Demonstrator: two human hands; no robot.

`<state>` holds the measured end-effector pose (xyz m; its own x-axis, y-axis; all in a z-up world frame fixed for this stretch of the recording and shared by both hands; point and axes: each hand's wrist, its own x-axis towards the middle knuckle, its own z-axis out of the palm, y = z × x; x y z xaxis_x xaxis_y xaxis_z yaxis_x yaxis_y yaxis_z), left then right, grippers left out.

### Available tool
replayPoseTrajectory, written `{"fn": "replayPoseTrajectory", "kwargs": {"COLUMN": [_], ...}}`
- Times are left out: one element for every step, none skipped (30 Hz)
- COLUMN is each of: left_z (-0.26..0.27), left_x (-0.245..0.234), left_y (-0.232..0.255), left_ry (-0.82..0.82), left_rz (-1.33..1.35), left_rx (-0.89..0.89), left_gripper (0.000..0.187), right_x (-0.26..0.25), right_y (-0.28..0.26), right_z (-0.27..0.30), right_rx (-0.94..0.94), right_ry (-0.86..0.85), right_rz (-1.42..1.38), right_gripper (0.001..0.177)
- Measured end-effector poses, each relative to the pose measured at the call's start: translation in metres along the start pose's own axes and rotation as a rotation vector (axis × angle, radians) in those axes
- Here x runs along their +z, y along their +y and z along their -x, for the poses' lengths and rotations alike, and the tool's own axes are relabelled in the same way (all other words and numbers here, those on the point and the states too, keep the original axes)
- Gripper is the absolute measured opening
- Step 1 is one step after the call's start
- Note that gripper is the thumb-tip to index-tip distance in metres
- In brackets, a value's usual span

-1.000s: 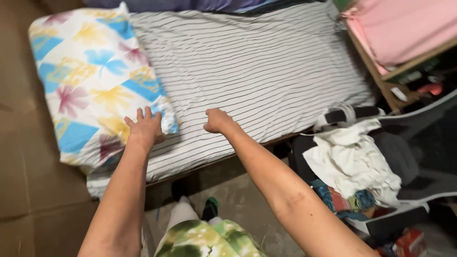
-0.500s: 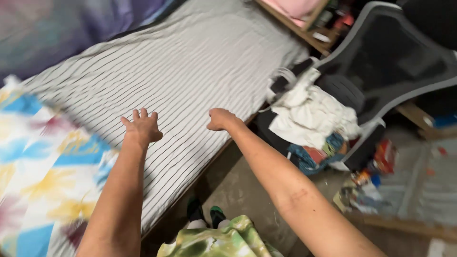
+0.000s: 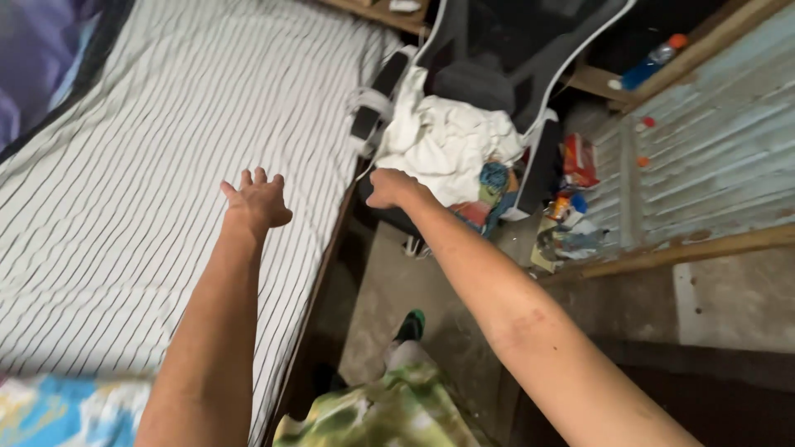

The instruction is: The person smooths a patterned pillow on a bed, then picks up a white sheet from a chair, unfolds it, and folds it into a neat rectangle on the bed. The folded sheet is placed on top of the pillow.

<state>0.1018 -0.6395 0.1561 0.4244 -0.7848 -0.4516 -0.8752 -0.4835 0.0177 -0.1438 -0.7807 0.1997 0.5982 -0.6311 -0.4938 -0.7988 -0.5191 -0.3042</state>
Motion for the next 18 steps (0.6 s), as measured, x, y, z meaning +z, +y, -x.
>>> {"fn": "replayPoseTrajectory", "kwargs": {"left_z": [-0.009,-0.016,-0.023,-0.031,-0.039,-0.051,-0.066,-0.079,-0.092,-0.086,-0.079,-0.078,-0.097,-0.111,-0.126,-0.137,-0.148,-0.163], "left_x": [-0.011,-0.018,-0.025,-0.031,-0.037,-0.047,-0.05,-0.048,-0.046,-0.056,-0.066,-0.081,-0.08,-0.075,-0.068,-0.067,-0.065,-0.068], "left_y": [0.015,0.03,0.046,0.062,0.078,0.095,0.11,0.125,0.14,0.159,0.177,0.191,0.203,0.213,0.223,0.233,0.242,0.252], "left_ry": [0.005,-0.007,-0.018,-0.021,-0.027,-0.025,-0.021,-0.016,-0.012,-0.02,-0.002,0.028,0.032,0.06,0.087,0.078,0.096,0.122], "left_rz": [-0.006,-0.01,-0.015,-0.018,-0.021,-0.023,-0.025,-0.025,-0.025,-0.026,-0.06,-0.095,-0.097,-0.098,-0.097,-0.101,-0.13,-0.161], "left_rx": [0.013,0.035,0.057,0.063,0.076,0.09,0.097,0.116,0.136,0.142,0.183,0.221,0.224,0.266,0.308,0.314,0.341,0.369], "left_gripper": [0.082,0.083,0.084,0.084,0.083,0.083,0.083,0.084,0.085,0.085,0.081,0.077,0.077,0.077,0.078,0.078,0.073,0.068], "right_x": [-0.012,-0.022,-0.031,-0.041,-0.051,-0.066,-0.071,-0.072,-0.072,-0.076,-0.08,-0.09,-0.094,-0.092,-0.09,-0.092,-0.094,-0.099], "right_y": [0.016,0.032,0.048,0.061,0.073,0.086,0.101,0.117,0.133,0.145,0.157,0.165,0.178,0.19,0.202,0.207,0.211,0.215], "right_z": [-0.006,-0.01,-0.016,-0.013,-0.011,-0.012,-0.02,-0.026,-0.032,-0.034,-0.037,-0.045,-0.054,-0.06,-0.066,-0.069,-0.073,-0.081], "right_rx": [0.011,0.036,0.061,0.067,0.066,0.063,0.069,0.099,0.128,0.136,0.136,0.131,0.134,0.16,0.186,0.192,0.199,0.207], "right_ry": [0.009,-0.008,-0.026,-0.027,-0.039,-0.043,-0.037,-0.025,-0.014,-0.019,-0.069,-0.107,-0.102,-0.085,-0.068,-0.074,-0.095,-0.108], "right_rz": [-0.006,0.011,0.028,0.023,0.044,0.069,0.068,0.051,0.035,0.031,0.035,0.042,0.04,0.008,-0.024,-0.031,-0.034,-0.036], "right_gripper": [0.058,0.058,0.059,0.059,0.057,0.056,0.056,0.055,0.055,0.055,0.057,0.06,0.06,0.059,0.059,0.059,0.059,0.06]}}
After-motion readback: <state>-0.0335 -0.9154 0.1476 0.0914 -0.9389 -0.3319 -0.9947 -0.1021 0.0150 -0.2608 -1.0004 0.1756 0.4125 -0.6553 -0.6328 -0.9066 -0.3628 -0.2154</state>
